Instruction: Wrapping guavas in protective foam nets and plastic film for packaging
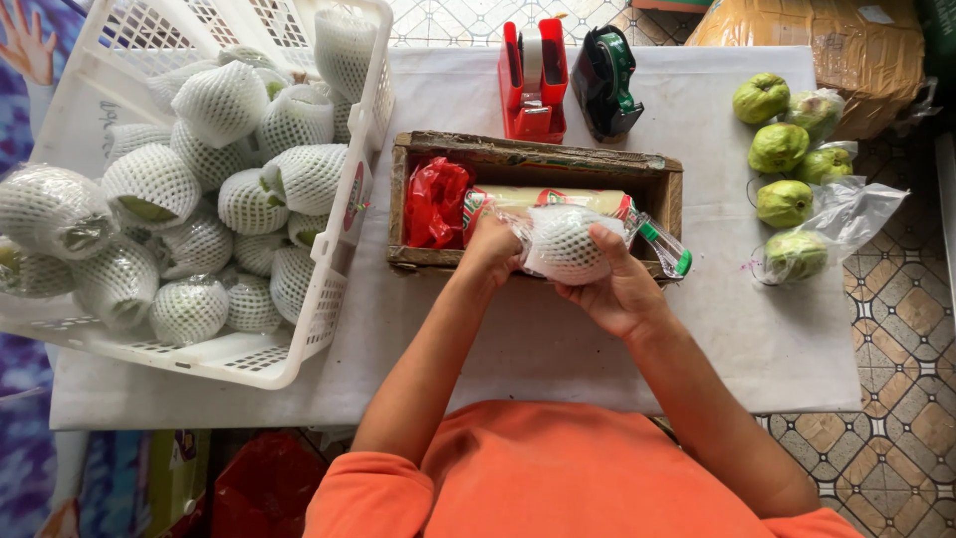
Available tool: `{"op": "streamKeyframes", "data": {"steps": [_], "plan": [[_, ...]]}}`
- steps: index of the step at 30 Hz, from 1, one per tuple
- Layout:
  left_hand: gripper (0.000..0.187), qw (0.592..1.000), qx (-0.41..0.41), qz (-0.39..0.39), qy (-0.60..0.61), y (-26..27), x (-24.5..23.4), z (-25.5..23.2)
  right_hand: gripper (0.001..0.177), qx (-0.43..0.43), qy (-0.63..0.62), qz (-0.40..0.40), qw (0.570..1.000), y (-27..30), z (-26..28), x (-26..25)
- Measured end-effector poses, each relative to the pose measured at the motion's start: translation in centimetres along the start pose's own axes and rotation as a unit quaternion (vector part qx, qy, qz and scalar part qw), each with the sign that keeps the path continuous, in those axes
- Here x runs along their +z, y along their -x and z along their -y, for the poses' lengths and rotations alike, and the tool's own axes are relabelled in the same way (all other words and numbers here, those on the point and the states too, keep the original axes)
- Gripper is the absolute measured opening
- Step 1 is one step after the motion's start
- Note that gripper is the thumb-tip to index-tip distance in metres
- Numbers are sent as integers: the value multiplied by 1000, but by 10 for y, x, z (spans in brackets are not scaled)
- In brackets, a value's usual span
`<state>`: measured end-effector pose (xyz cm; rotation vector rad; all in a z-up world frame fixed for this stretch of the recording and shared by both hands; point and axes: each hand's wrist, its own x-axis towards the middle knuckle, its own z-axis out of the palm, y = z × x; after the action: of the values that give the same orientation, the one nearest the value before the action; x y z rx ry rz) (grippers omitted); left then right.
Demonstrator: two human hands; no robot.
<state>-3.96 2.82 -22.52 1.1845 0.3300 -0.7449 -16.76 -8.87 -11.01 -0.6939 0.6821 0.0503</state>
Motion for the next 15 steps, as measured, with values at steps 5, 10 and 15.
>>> {"op": "streamKeyframes", "data": {"steps": [5,10,15], "plan": [[27,999,-8,4,51,13,-6,-9,44,-22,7,18,1000,4,-4,-3],[14,993,-20,6,115,44,-14,-32,32,-50,-5,39,998,10,-4,1],[32,992,43,-43,114,111,-13,-68,31,-129,29,76,988,-9,-9,-15]]}}
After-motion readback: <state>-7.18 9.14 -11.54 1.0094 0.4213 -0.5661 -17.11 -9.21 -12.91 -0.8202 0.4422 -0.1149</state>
